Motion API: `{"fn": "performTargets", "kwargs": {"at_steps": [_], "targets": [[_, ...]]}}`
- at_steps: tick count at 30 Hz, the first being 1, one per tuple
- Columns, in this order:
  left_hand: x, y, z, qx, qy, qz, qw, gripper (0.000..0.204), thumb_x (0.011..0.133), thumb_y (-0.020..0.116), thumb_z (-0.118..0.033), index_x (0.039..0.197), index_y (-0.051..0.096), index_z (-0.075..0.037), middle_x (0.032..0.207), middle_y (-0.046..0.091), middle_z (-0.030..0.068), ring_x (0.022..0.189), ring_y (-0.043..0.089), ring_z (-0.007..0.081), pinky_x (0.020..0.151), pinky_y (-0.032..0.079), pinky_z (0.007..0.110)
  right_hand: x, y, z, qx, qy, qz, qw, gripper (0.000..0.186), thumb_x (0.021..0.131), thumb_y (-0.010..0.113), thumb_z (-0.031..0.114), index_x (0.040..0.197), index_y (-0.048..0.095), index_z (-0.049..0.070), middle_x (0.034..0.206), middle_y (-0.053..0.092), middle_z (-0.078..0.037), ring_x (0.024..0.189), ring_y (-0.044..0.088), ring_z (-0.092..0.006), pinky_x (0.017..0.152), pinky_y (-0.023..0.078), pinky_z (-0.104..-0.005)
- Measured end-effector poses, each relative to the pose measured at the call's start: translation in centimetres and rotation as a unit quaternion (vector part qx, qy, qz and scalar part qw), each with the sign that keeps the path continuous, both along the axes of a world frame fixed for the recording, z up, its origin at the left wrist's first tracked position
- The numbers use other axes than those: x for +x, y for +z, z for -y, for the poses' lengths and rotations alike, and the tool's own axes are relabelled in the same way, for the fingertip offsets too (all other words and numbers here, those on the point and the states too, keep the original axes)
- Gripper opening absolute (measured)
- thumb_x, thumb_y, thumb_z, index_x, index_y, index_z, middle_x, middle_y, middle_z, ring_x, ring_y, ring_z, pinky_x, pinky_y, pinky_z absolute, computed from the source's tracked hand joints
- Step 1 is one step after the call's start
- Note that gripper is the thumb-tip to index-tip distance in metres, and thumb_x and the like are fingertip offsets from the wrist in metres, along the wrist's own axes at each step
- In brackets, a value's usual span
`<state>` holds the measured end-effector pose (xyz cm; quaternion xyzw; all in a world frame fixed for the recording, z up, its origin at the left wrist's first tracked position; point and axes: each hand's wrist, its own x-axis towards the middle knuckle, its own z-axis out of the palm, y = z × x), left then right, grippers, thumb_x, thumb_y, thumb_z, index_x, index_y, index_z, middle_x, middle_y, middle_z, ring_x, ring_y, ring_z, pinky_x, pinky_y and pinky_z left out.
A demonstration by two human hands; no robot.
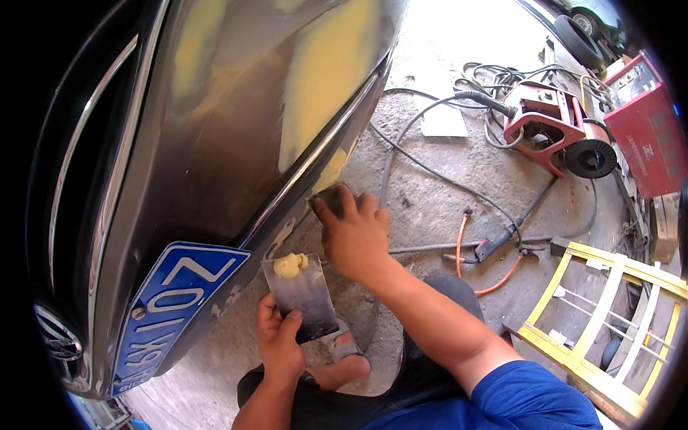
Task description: The person applies a beige body filler to the side and front bumper of a gray car using a metal spreader. They smooth the filler over the surface and then clean the spreader with a sanding block.
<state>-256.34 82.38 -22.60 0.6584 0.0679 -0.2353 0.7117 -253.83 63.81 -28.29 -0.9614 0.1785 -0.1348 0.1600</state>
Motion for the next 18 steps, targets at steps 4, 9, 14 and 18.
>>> {"fn": "performTargets", "kwargs": {"at_steps": [4,9,14,18], "targets": [[-0.3,0.3,-0.1,-0.022,-0.002,0.028,0.999,0.046,0.08,0.053,0.003,0.124,0.047,-0.002,0.12,0.056,0.0098,0.111,0.053,0.0172,0.1,0.037,0.032,-0.7,-0.4,-2.3,-0.007,0.024,-0.026,0.999,0.052,0.075,0.062,0.017,0.126,0.06,0.025,0.131,0.047,-0.012,0.108,0.045,-0.0358,0.081,0.039,-0.0456],[0.1,0.2,-0.1,-0.024,-0.018,0.037,0.999,0.047,0.079,0.054,0.003,0.126,0.046,-0.001,0.122,0.055,0.0105,0.113,0.052,0.0175,0.102,0.036,0.032,-1.8,-0.1,-1.5,0.06,0.041,-0.015,0.997,0.051,0.08,0.06,0.02,0.131,0.055,0.025,0.134,0.044,-0.012,0.114,0.041,-0.0373,0.084,0.037,-0.0467],[0.2,0.5,-0.1,-0.043,-0.025,0.038,0.998,0.049,0.079,0.054,0.003,0.127,0.045,-0.001,0.124,0.054,0.0113,0.114,0.051,0.0181,0.103,0.035,0.033,-0.7,0.1,1.1,0.058,-0.007,-0.001,0.998,0.052,0.079,0.061,0.019,0.13,0.056,0.024,0.134,0.044,-0.014,0.113,0.041,-0.0379,0.085,0.037,-0.0466],[0.3,0.6,0.2,-0.054,-0.016,0.039,0.998,0.05,0.079,0.053,0.002,0.128,0.045,0.0,0.124,0.054,0.0114,0.114,0.051,0.0184,0.103,0.034,0.034,0.1,0.1,-0.3,0.036,0.005,-0.024,0.999,0.052,0.079,0.061,0.019,0.131,0.056,0.024,0.134,0.043,-0.014,0.114,0.041,-0.0385,0.085,0.037,-0.0477]]}}
